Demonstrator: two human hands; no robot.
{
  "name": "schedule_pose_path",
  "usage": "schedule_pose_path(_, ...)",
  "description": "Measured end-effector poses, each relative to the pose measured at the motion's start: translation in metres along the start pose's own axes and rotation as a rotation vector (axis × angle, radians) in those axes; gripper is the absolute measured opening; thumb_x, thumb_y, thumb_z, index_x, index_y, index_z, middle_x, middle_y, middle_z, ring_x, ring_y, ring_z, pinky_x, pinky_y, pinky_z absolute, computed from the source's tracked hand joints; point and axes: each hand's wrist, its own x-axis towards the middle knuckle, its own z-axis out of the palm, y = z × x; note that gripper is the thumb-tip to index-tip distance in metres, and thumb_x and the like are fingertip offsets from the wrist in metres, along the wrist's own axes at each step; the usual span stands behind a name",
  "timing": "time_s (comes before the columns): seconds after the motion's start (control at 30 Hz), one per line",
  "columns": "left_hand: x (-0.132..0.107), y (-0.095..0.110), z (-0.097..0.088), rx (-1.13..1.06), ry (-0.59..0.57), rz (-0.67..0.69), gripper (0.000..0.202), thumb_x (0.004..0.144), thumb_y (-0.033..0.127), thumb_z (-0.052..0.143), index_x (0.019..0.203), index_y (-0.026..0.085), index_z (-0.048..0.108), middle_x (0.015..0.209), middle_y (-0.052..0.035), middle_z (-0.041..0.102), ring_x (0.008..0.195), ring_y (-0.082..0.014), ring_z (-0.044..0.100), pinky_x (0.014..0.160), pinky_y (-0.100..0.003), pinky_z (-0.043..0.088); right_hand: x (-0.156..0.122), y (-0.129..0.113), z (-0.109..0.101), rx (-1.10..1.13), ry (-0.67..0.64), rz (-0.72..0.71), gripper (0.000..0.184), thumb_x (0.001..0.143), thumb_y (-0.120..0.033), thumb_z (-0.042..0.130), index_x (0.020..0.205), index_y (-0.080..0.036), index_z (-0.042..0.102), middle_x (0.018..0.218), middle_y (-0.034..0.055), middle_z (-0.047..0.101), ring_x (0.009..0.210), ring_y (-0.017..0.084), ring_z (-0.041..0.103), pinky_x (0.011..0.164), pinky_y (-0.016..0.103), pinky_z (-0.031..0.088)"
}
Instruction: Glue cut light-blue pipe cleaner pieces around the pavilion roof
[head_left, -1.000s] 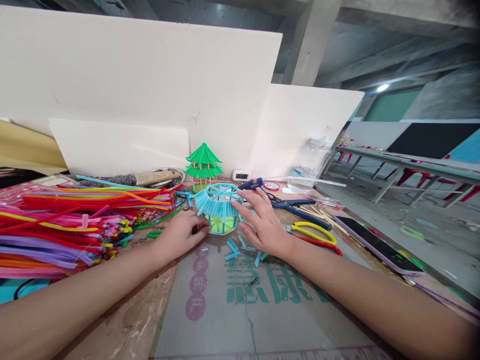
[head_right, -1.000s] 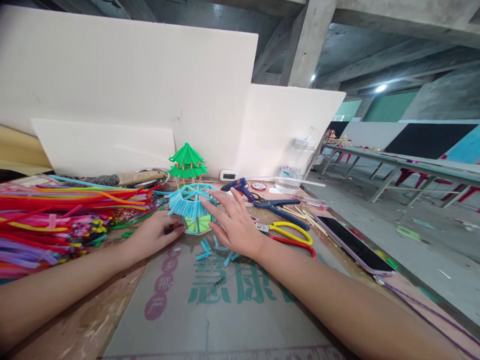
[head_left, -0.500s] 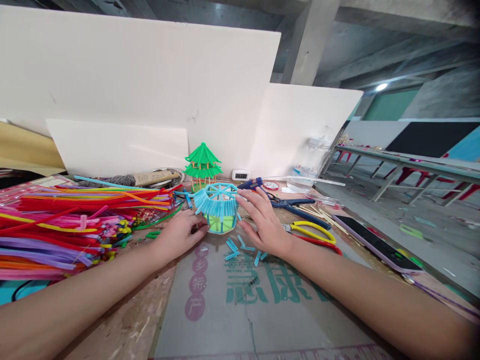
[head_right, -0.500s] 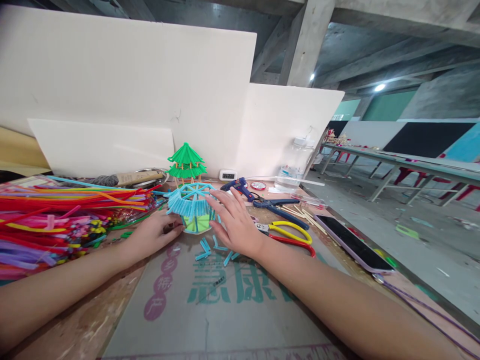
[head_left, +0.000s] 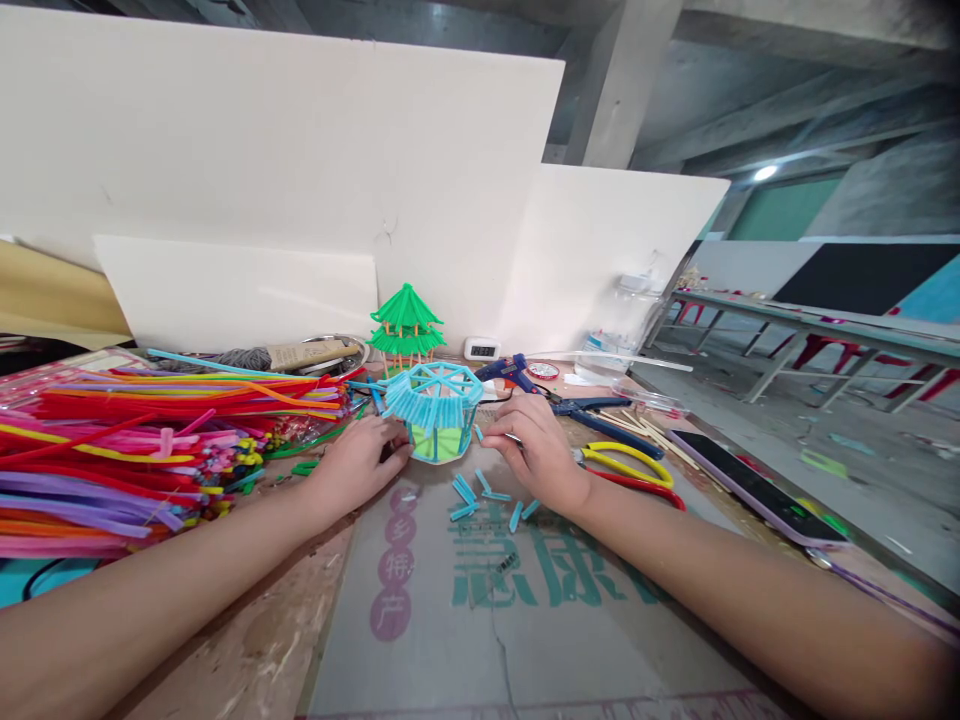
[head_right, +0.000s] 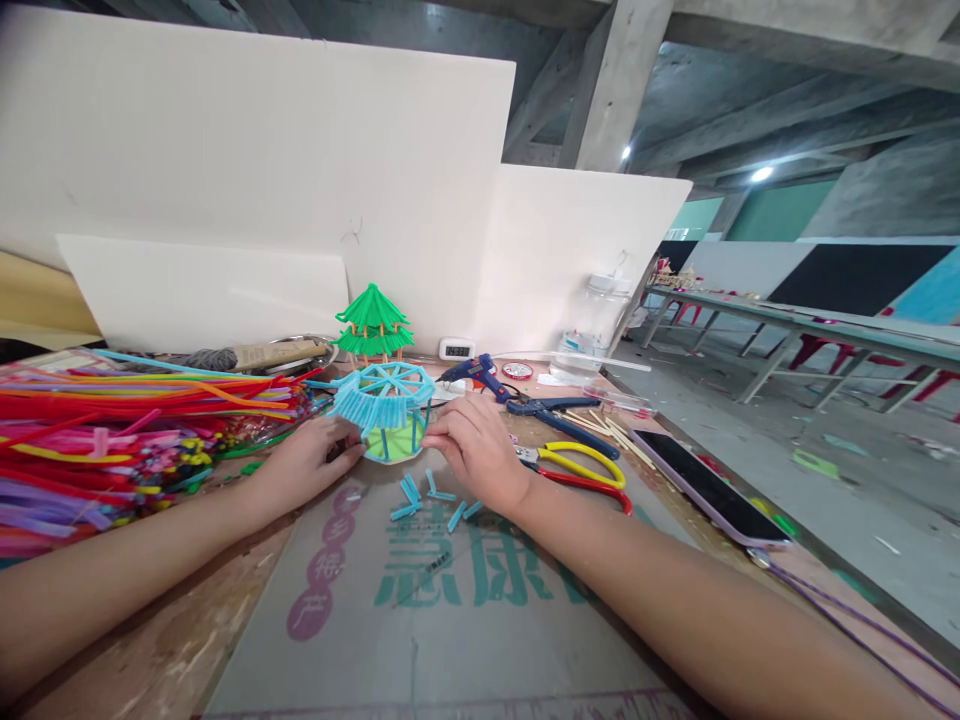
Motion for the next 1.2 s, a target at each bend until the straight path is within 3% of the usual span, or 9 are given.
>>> schedule_pose_path(0.03, 0.0, -0.0003, 0.0001, 0.002, 0.001, 0.001, 0.021, 0.092, 0.03, 0.046, 0.084, 0.019, 0.062, 0.085, -0.0065, 0.065, 0.084, -0.0212, 0.059, 0.077, -0.032, 0.043, -0.0004, -0.0003, -0.0005, -0.003, 0.001, 0.003, 0.005, 0.092, -0.024, 0.057, 0.093, -0.021, 0.06, 0.086, 0.0052, 0.062, 0.084, 0.021, 0.056, 0.079, 0.04, 0.045)
schedule_pose_path(0.1, 0.0001, -0.0012, 0.0006, 0.002, 0.003, 0.005, 0.02, 0.091, 0.03, 0.047, 0.084, 0.019, 0.062, 0.085, -0.0064, 0.065, 0.084, -0.0212, 0.059, 0.077, -0.032, 0.043, -0.0008, -0.0017, -0.0012, -0.018, 0.009, 0.011, 0.02, 0.093, -0.017, 0.052, 0.111, -0.021, 0.06, 0.1, 0.0083, 0.062, 0.096, 0.022, 0.057, 0.086, 0.042, 0.047)
schedule_pose_path(0.2, 0.0002, -0.0026, 0.0016, -0.005, 0.008, 0.013, 0.019, 0.091, 0.029, 0.047, 0.083, 0.019, 0.061, 0.085, -0.0064, 0.065, 0.084, -0.0209, 0.058, 0.076, -0.032, 0.043, 0.0001, -0.005, -0.0011, -0.071, -0.034, 0.01, 0.049, 0.092, -0.014, 0.049, 0.139, -0.025, 0.042, 0.13, 0.0139, 0.052, 0.123, 0.026, 0.049, 0.101, 0.051, 0.042)
schedule_pose_path(0.3, 0.0002, -0.0035, 0.0023, -0.004, 0.018, 0.022, 0.019, 0.091, 0.029, 0.047, 0.084, 0.019, 0.061, 0.085, -0.0065, 0.065, 0.083, -0.0209, 0.058, 0.076, -0.032, 0.043, 0.0024, -0.0073, -0.0002, -0.122, -0.146, -0.006, 0.061, 0.092, -0.019, 0.049, 0.149, -0.028, 0.028, 0.147, 0.0155, 0.039, 0.139, 0.029, 0.034, 0.11, 0.059, 0.031)
schedule_pose_path(0.37, 0.0004, -0.0038, 0.0024, -0.002, 0.015, 0.025, 0.02, 0.091, 0.029, 0.047, 0.083, 0.018, 0.061, 0.084, -0.0064, 0.065, 0.083, -0.0208, 0.058, 0.076, -0.032, 0.043, 0.0035, -0.0076, 0.0003, -0.143, -0.189, 0.0, 0.06, 0.093, -0.021, 0.048, 0.149, -0.027, 0.027, 0.151, 0.0166, 0.035, 0.142, 0.028, 0.029, 0.112, 0.06, 0.027)
schedule_pose_path(0.57, 0.0003, -0.0044, 0.0026, -0.005, 0.008, 0.031, 0.019, 0.091, 0.029, 0.047, 0.083, 0.019, 0.061, 0.085, -0.0062, 0.065, 0.084, -0.0207, 0.058, 0.077, -0.032, 0.043, 0.0041, -0.0066, 0.0007, -0.174, -0.224, 0.004, 0.051, 0.093, -0.022, 0.049, 0.143, -0.022, 0.038, 0.151, 0.0187, 0.035, 0.144, 0.027, 0.027, 0.114, 0.059, 0.025)
schedule_pose_path(0.77, -0.0001, -0.0034, 0.0022, 0.002, 0.01, 0.025, 0.02, 0.092, 0.03, 0.047, 0.084, 0.019, 0.061, 0.085, -0.0062, 0.065, 0.085, -0.0213, 0.059, 0.077, -0.032, 0.044, 0.0038, -0.0078, 0.0011, -0.129, -0.209, 0.009, 0.056, 0.093, -0.022, 0.048, 0.146, -0.024, 0.031, 0.15, 0.0162, 0.037, 0.143, 0.027, 0.029, 0.114, 0.06, 0.025)
schedule_pose_path(0.93, 0.0004, -0.0019, 0.0011, 0.023, -0.001, 0.044, 0.02, 0.093, 0.028, 0.045, 0.086, 0.018, 0.061, 0.089, -0.0073, 0.066, 0.089, -0.0224, 0.059, 0.079, -0.034, 0.044, 0.0008, -0.0045, 0.0039, -0.036, -0.154, 0.115, 0.066, 0.093, -0.026, 0.05, 0.151, -0.022, 0.019, 0.147, 0.0154, 0.042, 0.138, 0.026, 0.036, 0.114, 0.056, 0.028)
schedule_pose_path(1.2, -0.0008, -0.0014, 0.0015, 0.049, 0.019, 0.087, 0.021, 0.094, 0.03, 0.045, 0.091, 0.018, 0.062, 0.098, -0.0086, 0.065, 0.095, -0.0254, 0.059, 0.082, -0.038, 0.043, 0.0017, 0.0004, 0.006, 0.104, -0.081, 0.253, 0.048, 0.089, -0.027, 0.057, 0.133, -0.019, 0.04, 0.128, 0.0165, 0.05, 0.122, 0.027, 0.048, 0.101, 0.048, 0.045)
